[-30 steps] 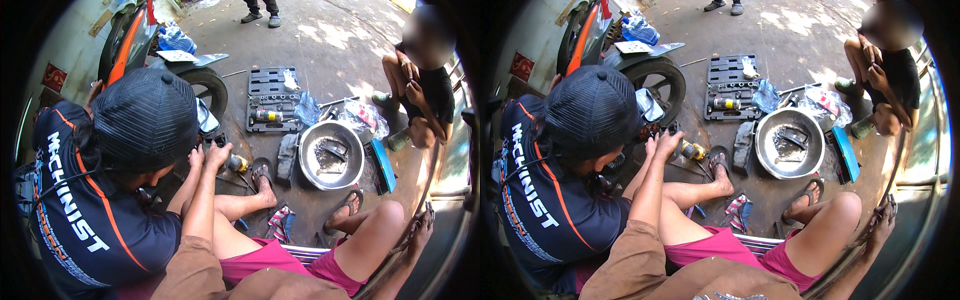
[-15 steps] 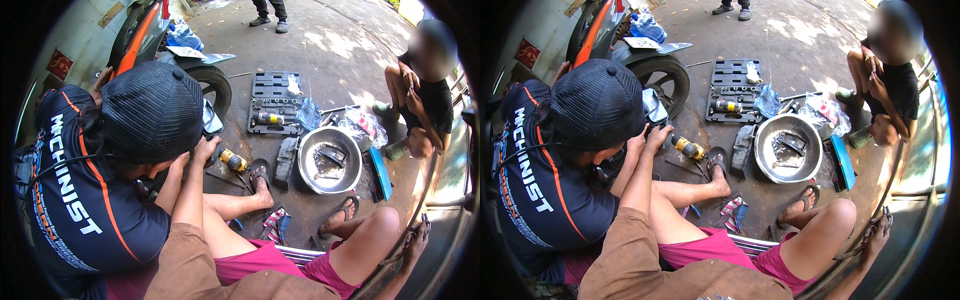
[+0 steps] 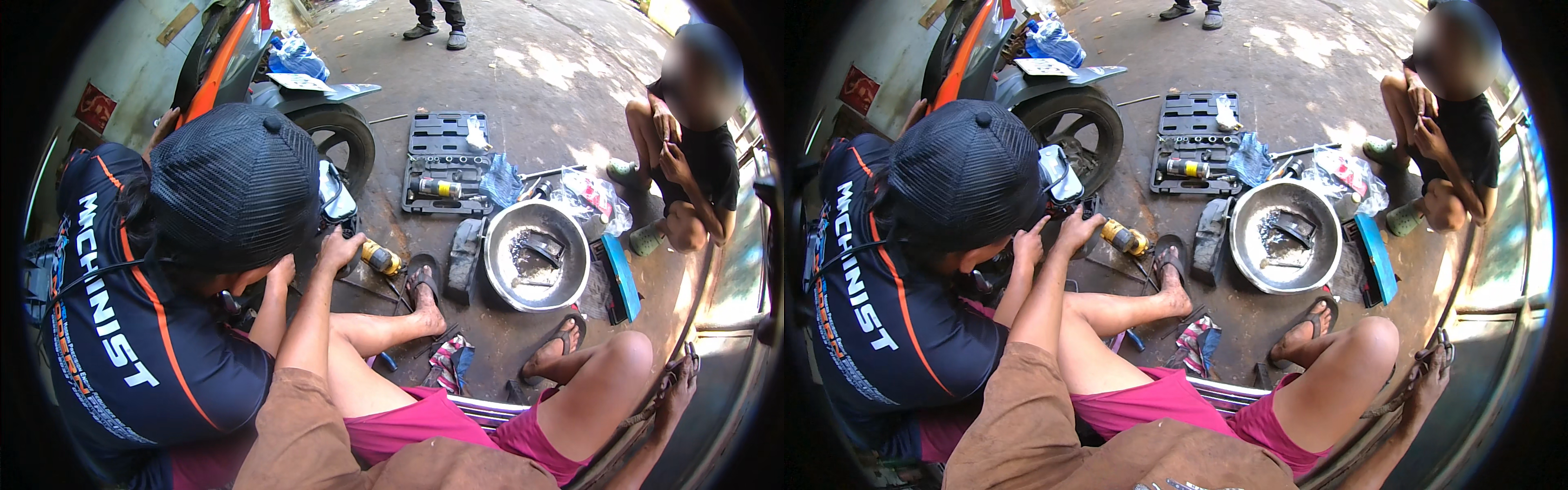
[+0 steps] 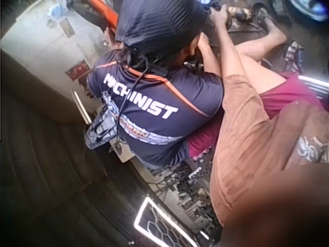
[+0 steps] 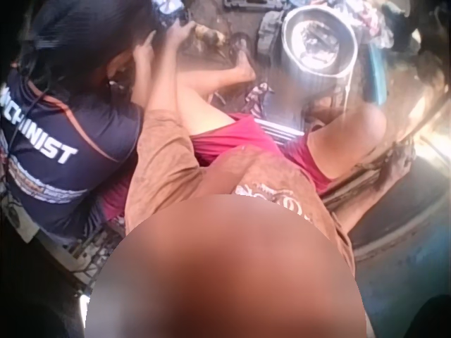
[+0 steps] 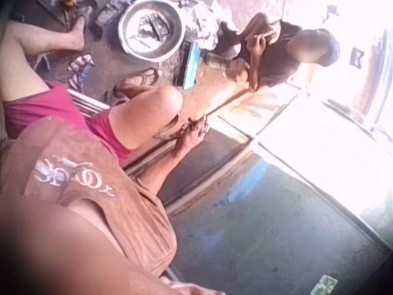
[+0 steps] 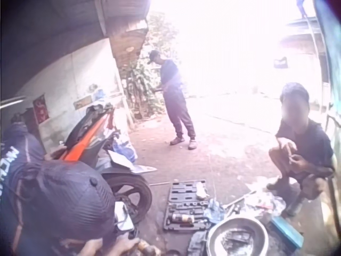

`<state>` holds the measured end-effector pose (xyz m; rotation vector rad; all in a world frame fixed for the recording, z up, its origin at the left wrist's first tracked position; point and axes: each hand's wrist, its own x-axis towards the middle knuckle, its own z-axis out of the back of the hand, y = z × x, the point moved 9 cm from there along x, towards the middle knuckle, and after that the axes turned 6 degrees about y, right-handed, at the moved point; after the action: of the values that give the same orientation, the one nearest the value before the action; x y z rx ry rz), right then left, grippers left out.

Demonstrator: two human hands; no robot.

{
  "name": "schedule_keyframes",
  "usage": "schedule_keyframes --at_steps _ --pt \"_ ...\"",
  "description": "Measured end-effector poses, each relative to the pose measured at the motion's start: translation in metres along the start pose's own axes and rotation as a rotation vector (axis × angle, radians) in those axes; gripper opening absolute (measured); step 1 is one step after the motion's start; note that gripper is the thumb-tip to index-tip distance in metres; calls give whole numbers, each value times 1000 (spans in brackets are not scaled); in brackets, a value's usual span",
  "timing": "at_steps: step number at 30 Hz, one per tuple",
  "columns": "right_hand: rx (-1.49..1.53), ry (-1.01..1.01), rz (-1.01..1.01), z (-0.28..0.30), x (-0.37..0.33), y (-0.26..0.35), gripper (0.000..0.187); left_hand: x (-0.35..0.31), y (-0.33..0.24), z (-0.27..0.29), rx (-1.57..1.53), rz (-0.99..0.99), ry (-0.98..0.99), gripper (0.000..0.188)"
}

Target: The person sits on the ground and cleans a black plastic motorcycle part by pouring liquid into a metal bowl and scrubbing it with a brush. The person then uses a small tool to scrape residue from the part and continues scrubbing.

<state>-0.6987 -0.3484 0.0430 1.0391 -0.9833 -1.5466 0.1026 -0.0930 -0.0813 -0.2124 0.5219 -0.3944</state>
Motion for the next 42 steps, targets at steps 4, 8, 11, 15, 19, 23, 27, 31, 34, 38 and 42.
schedule_keyframes --at_steps 4,8,11,15,19,23,27,31,34,38,42 --pt "24 -19 8 5 -2 2 35 7 0 3 43 16 23 102" --pt "-4 15 -82 12 -2 -8 32 7 -4 4 172 21 46 102" --pt "-9 53 -81 17 1 -14 36 9 -8 3 167 -11 122 102" --pt "7 48 -41 23 3 -18 37 9 -2 7 202 32 141 101" --pt "-3 22 -73 20 1 -21 38 4 3 7 216 56 97 102" --pt "3 77 -16 6 -2 -12 35 1 5 5 193 52 83 102" --pt "-97 25 -67 4 -4 -9 31 4 5 3 173 38 112 102" --pt "-58 55 5 -3 -7 8 34 4 4 5 170 45 110 101" --pt "-74 7 13 -4 -11 16 34 3 2 8 188 52 108 100" --pt "-44 11 39 -11 -15 23 34 4 3 6 192 50 117 98" --pt "-54 -4 52 -14 -16 27 34 11 10 3 181 35 101 96"
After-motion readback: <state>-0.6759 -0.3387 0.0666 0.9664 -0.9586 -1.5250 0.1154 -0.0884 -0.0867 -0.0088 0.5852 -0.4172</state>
